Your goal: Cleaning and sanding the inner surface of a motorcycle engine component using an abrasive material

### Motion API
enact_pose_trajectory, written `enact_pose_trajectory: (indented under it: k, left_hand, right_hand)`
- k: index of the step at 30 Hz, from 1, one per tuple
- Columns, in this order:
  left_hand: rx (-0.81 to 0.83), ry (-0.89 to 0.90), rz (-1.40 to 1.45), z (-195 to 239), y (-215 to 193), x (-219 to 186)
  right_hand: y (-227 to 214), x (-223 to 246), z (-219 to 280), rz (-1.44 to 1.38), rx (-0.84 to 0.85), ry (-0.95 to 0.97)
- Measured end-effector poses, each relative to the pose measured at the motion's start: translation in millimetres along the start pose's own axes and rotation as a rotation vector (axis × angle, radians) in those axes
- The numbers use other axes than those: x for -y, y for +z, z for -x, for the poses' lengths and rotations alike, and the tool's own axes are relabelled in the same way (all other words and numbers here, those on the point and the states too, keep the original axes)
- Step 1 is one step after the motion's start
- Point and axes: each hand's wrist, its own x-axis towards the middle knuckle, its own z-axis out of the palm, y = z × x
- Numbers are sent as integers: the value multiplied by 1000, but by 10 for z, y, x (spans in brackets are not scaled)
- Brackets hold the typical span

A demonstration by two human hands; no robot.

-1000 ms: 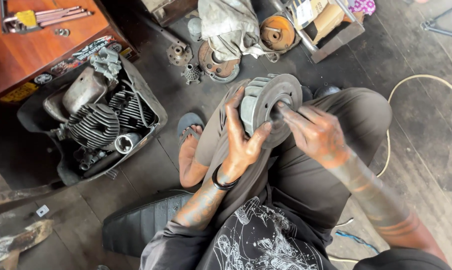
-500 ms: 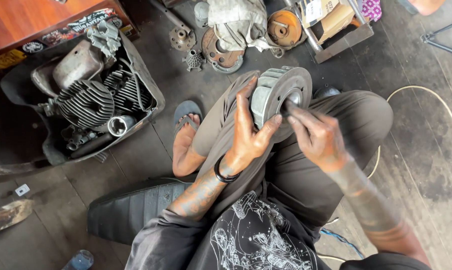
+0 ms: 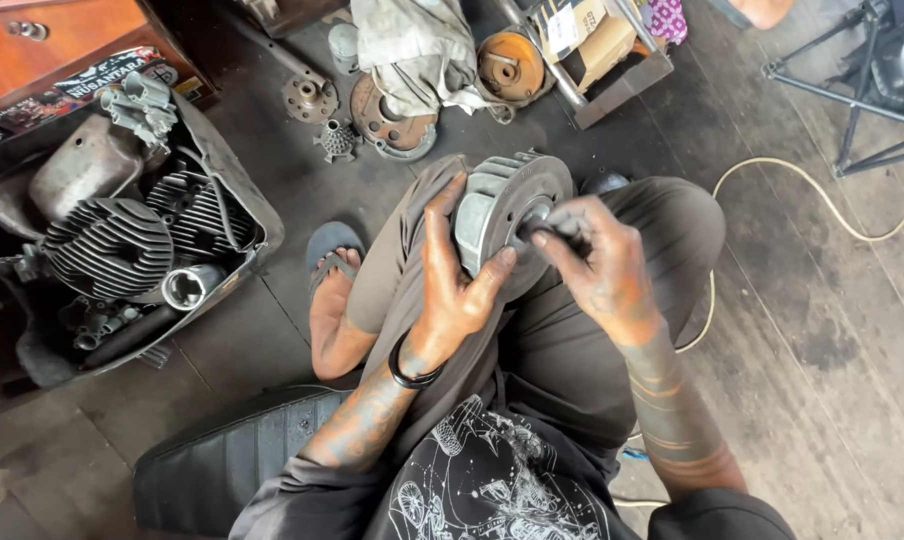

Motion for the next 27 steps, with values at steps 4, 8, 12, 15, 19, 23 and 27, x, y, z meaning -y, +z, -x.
enact_pose_trajectory:
  k: [4,8,12,15,19,23,27]
  left_hand:
    - [13,7,-22,0,22,35]
    - [14,25,-27,-3,37,88]
    - [7,32,-38,-6,54,109]
    - [6,21,-11,-41,35,85]
    - [-19,4,-7,-44,-12,90]
    - [-22,7,-15,-38,-63,157]
    - [19,18,-21,-6,46,183]
  right_hand:
    - [-88,222,-92,218,23,6]
    - [-111,215,-130,447,75,72]
    - [-76,80,-203,530,27,-227]
    - [42,-333,-185,779,-220,-541]
    - [125,-305,-212,854,-377,-675]
    - [24,120,-265,584,-27,-220]
    - [-141,346,-420,389,244,217]
